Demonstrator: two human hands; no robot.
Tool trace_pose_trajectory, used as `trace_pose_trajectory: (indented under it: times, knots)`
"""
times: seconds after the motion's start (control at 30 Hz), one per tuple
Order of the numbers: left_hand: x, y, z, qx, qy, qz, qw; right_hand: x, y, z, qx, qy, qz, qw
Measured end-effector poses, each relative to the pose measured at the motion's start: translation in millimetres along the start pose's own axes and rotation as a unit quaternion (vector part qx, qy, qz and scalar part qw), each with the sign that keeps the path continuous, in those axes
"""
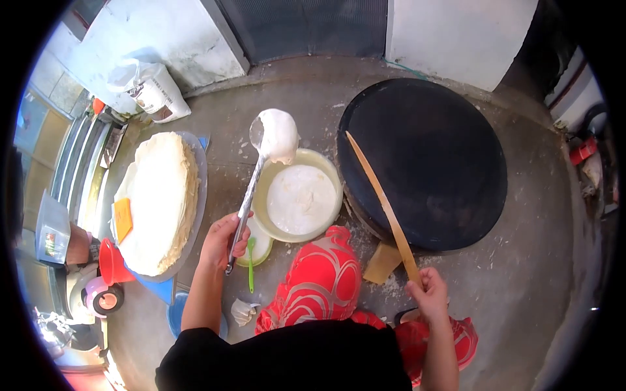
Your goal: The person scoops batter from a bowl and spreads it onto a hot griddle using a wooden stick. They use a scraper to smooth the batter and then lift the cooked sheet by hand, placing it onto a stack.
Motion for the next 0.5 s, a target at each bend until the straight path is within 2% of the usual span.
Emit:
trace_pose_trajectory:
  times: [0.13, 0.2, 0.33, 0.4, 0.5]
  knots:
    - [19, -46, 18, -0.043, -0.028, -0.051, 0.997, 1, 1, -17, -0.033, 0.088, 0.008, 0.996]
    - [37, -67, 19, -0.050, -0.025, -0.072, 0.996, 1, 0, -35, -0.078, 0.117, 0.066, 0.988]
    - [76, -114, 12, -0.027, -0.022, -0.067, 0.997, 13, 3, -53, -0.151, 0.184, 0.121, 0.964]
    - [98, -133, 4, -0.022, -0.036, -0.062, 0.997, 14, -3, -79, -0.271, 0.311, 0.170, 0.895]
    - [123, -158, -7, -0.015, -0.052, -0.081, 0.995, 27, -10, -96, -0.330, 0.304, 0.170, 0.877]
Point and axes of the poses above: each hand's wrist, its own x-axis towards the middle knuckle, its own y-axis out of the back of the hand, z = x × y, the point moved 6 cm from there along x, towards the middle knuckle, and after that the axes turned 6 degrees about z, right-handed, at the moved point
